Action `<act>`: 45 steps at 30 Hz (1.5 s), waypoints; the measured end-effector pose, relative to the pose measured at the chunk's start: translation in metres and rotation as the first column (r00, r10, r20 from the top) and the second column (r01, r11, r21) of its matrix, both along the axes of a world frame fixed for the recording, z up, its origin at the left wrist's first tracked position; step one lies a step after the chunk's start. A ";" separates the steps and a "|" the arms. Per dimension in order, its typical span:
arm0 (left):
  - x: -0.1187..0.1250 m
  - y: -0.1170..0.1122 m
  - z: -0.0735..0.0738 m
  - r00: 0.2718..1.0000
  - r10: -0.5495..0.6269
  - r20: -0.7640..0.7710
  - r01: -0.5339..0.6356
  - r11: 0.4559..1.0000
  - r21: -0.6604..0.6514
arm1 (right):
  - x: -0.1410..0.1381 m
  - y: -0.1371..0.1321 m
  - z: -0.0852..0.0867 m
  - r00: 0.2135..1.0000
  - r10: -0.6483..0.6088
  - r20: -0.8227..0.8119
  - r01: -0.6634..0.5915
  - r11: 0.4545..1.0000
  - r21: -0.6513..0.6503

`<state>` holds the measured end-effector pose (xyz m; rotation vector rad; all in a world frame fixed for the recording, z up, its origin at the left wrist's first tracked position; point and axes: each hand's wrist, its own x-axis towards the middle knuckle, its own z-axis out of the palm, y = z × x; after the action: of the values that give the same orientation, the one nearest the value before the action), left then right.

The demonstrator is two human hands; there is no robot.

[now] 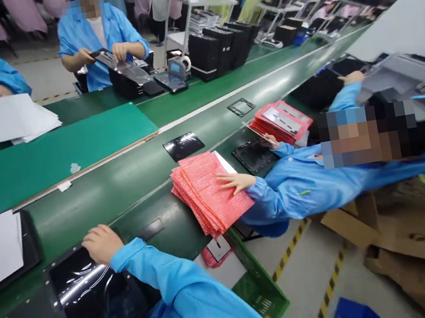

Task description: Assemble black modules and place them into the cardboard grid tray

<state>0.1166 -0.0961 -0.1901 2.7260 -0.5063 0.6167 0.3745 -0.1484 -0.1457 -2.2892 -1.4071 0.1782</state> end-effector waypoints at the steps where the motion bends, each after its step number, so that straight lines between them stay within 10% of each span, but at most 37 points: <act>1: 0.003 0.000 0.000 1.000 -0.018 0.000 0.018 0.999 0.027 | -0.003 0.001 0.001 0.992 0.122 0.045 -0.121 0.992 -0.027; 5: 0.011 -0.002 0.004 0.994 -0.070 0.082 0.059 0.989 0.138 | -0.006 0.003 -0.004 0.922 0.370 0.114 -0.362 0.928 -0.084; 14: 0.018 -0.023 0.008 0.997 -0.023 -0.079 0.017 0.997 -0.073 | -0.010 -0.001 0.005 0.993 0.111 0.034 -0.099 0.963 -0.250; 18: -0.005 0.022 -0.014 0.973 0.152 -0.172 -0.193 0.947 -0.255 | -0.040 0.001 0.031 0.997 -0.053 0.054 0.070 0.921 -0.382; 20: -0.029 0.063 -0.037 0.881 0.365 -0.301 -0.452 0.839 -0.305 | -0.067 -0.012 0.040 0.992 -0.108 0.064 0.125 0.898 -0.421; 25: -0.064 0.117 -0.087 0.349 0.710 -0.612 -0.926 0.362 -0.107 | -0.155 -0.074 0.034 0.982 -0.184 0.046 0.180 0.829 -0.529; 30: -0.031 0.090 -0.053 0.111 0.557 -0.823 -0.992 0.111 -0.059 | -0.205 -0.093 0.026 0.959 -0.284 0.018 0.229 0.734 -0.639; 35: -0.039 0.097 -0.014 0.272 0.418 -0.867 -0.941 -0.074 -0.331 | -0.195 -0.094 0.041 0.957 -0.274 -0.092 0.152 0.750 -0.644; 40: -0.053 0.092 0.009 0.389 0.182 -0.903 -0.856 -0.290 -0.428 | -0.168 -0.102 0.044 0.897 -0.246 -0.366 0.092 0.916 -0.390; 42: -0.050 0.069 0.030 0.465 0.229 -0.855 -0.834 -0.211 -0.510 | -0.158 -0.092 0.033 0.732 -0.221 -0.644 0.125 0.973 -0.192; 45: -0.034 0.014 0.068 0.716 0.216 -0.664 -0.694 0.320 -0.645 | -0.150 -0.071 0.015 0.420 -0.078 -0.904 0.327 0.943 0.070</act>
<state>0.0824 -0.0817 -0.1220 1.7904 0.6671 0.1749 0.2250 -0.2191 -0.1305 -1.6346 -0.5078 0.9467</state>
